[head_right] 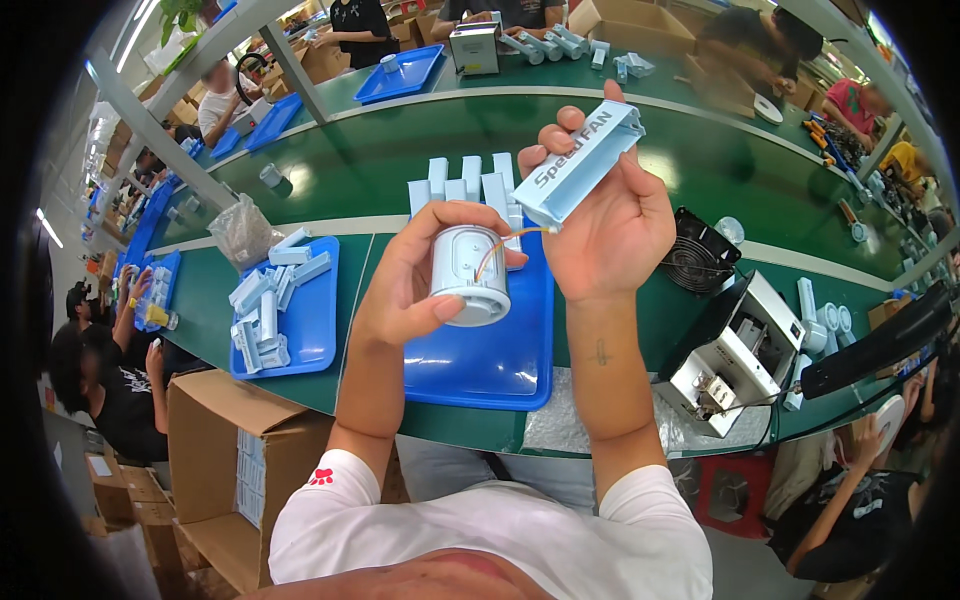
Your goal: The person assembles small portable fans by inserting a cylindrical fan motor into a light-blue plastic housing. They repeatedly pick up a motor and a housing, fit them together, and place the assembled unit into a blue tray. At times, they use a handheld electric screwdriver to secure the assembly before moving to the next unit.
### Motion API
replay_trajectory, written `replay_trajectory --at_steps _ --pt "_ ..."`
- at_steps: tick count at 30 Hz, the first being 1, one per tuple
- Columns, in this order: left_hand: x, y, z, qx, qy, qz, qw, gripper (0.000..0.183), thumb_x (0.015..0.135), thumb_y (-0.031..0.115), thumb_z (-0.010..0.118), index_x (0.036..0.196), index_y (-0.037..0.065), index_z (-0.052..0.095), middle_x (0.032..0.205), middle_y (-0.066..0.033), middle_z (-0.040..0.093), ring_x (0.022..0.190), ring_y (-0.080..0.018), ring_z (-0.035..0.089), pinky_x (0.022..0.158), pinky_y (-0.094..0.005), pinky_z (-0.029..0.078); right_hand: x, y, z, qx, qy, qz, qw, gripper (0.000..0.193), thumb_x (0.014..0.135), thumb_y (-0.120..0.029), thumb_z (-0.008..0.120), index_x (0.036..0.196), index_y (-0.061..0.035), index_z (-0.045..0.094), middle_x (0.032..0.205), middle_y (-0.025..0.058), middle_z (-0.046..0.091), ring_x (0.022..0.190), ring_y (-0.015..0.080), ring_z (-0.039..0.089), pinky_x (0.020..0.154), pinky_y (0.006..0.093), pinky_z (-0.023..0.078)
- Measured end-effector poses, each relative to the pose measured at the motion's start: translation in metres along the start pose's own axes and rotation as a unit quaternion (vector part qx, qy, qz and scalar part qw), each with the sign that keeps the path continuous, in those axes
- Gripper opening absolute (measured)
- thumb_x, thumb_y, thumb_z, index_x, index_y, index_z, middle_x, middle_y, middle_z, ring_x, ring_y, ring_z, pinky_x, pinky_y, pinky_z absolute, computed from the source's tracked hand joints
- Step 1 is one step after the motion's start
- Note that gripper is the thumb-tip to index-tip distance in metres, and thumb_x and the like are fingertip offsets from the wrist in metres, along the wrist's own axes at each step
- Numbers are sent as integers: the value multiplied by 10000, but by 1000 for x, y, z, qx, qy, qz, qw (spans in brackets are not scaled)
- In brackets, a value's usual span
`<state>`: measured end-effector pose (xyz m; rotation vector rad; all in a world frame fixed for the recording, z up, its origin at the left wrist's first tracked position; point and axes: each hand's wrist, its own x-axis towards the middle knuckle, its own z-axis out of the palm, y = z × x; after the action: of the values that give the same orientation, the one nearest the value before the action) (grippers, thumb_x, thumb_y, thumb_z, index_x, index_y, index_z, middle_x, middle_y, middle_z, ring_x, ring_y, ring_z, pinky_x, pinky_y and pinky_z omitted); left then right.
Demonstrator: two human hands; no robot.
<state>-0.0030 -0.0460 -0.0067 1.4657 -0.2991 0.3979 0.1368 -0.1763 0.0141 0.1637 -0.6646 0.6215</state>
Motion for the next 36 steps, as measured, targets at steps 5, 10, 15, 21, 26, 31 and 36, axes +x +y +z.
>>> replay_trajectory --at_steps 5,10,15,21,26,31,36 --pt "2 2 0 -15 21 11 1000 743 769 355 754 1330 -43 472 1235 -195 584 1134 -360 674 929 -399 546 2 -5 -9 38 13 -6 999 639 909 -174 439 1525 -62 308 1219 163 452 1057 263 493 1037 470 397" --pt "2 0 4 -4 18 8 1000 727 774 335 752 1327 -45 471 1216 -187 596 1147 -358 667 928 -393 547 -2 -1 -5 42 25 -2 999 636 898 -165 450 1512 -52 328 1217 161 451 1060 262 494 1041 467 398" --pt "1 -5 4 -16 -1 -2 1000 685 800 298 750 1328 -40 473 1224 -182 600 1160 -354 661 932 -395 548 -6 -2 -3 65 24 -8 998 639 894 -171 454 1509 -44 339 1214 158 448 1063 261 489 1038 458 400" --pt "-1 -7 3 -23 -4 -18 1000 699 817 328 758 1336 -43 470 1243 -180 603 1169 -346 655 947 -399 540 -10 1 0 57 14 -18 998 683 879 -173 463 1536 -56 315 1225 156 455 1075 266 487 1033 459 401" --pt "2 2 4 -17 -2 -10 1000 565 904 188 700 1370 -12 450 1249 -148 586 1132 -190 588 993 -343 471 -12 7 11 -203 -56 -85 974 799 852 -99 496 1589 -58 188 1292 199 432 1111 284 483 1042 469 405" --pt "-1 -10 -12 -53 -4 14 999 556 986 290 620 1407 -28 449 1280 -135 586 1148 -184 585 988 -329 467 -14 20 19 -422 -99 -120 893 876 898 -55 617 1609 -88 106 1320 240 526 1136 264 567 1029 472 494" --pt "0 -6 -21 -118 -21 2 993 566 1039 385 541 1400 -48 486 1279 -122 616 1187 -180 584 999 -329 474 -9 16 4 -436 -142 -33 888 917 879 -53 729 1588 -29 148 1316 225 572 1146 275 640 1039 423 505"
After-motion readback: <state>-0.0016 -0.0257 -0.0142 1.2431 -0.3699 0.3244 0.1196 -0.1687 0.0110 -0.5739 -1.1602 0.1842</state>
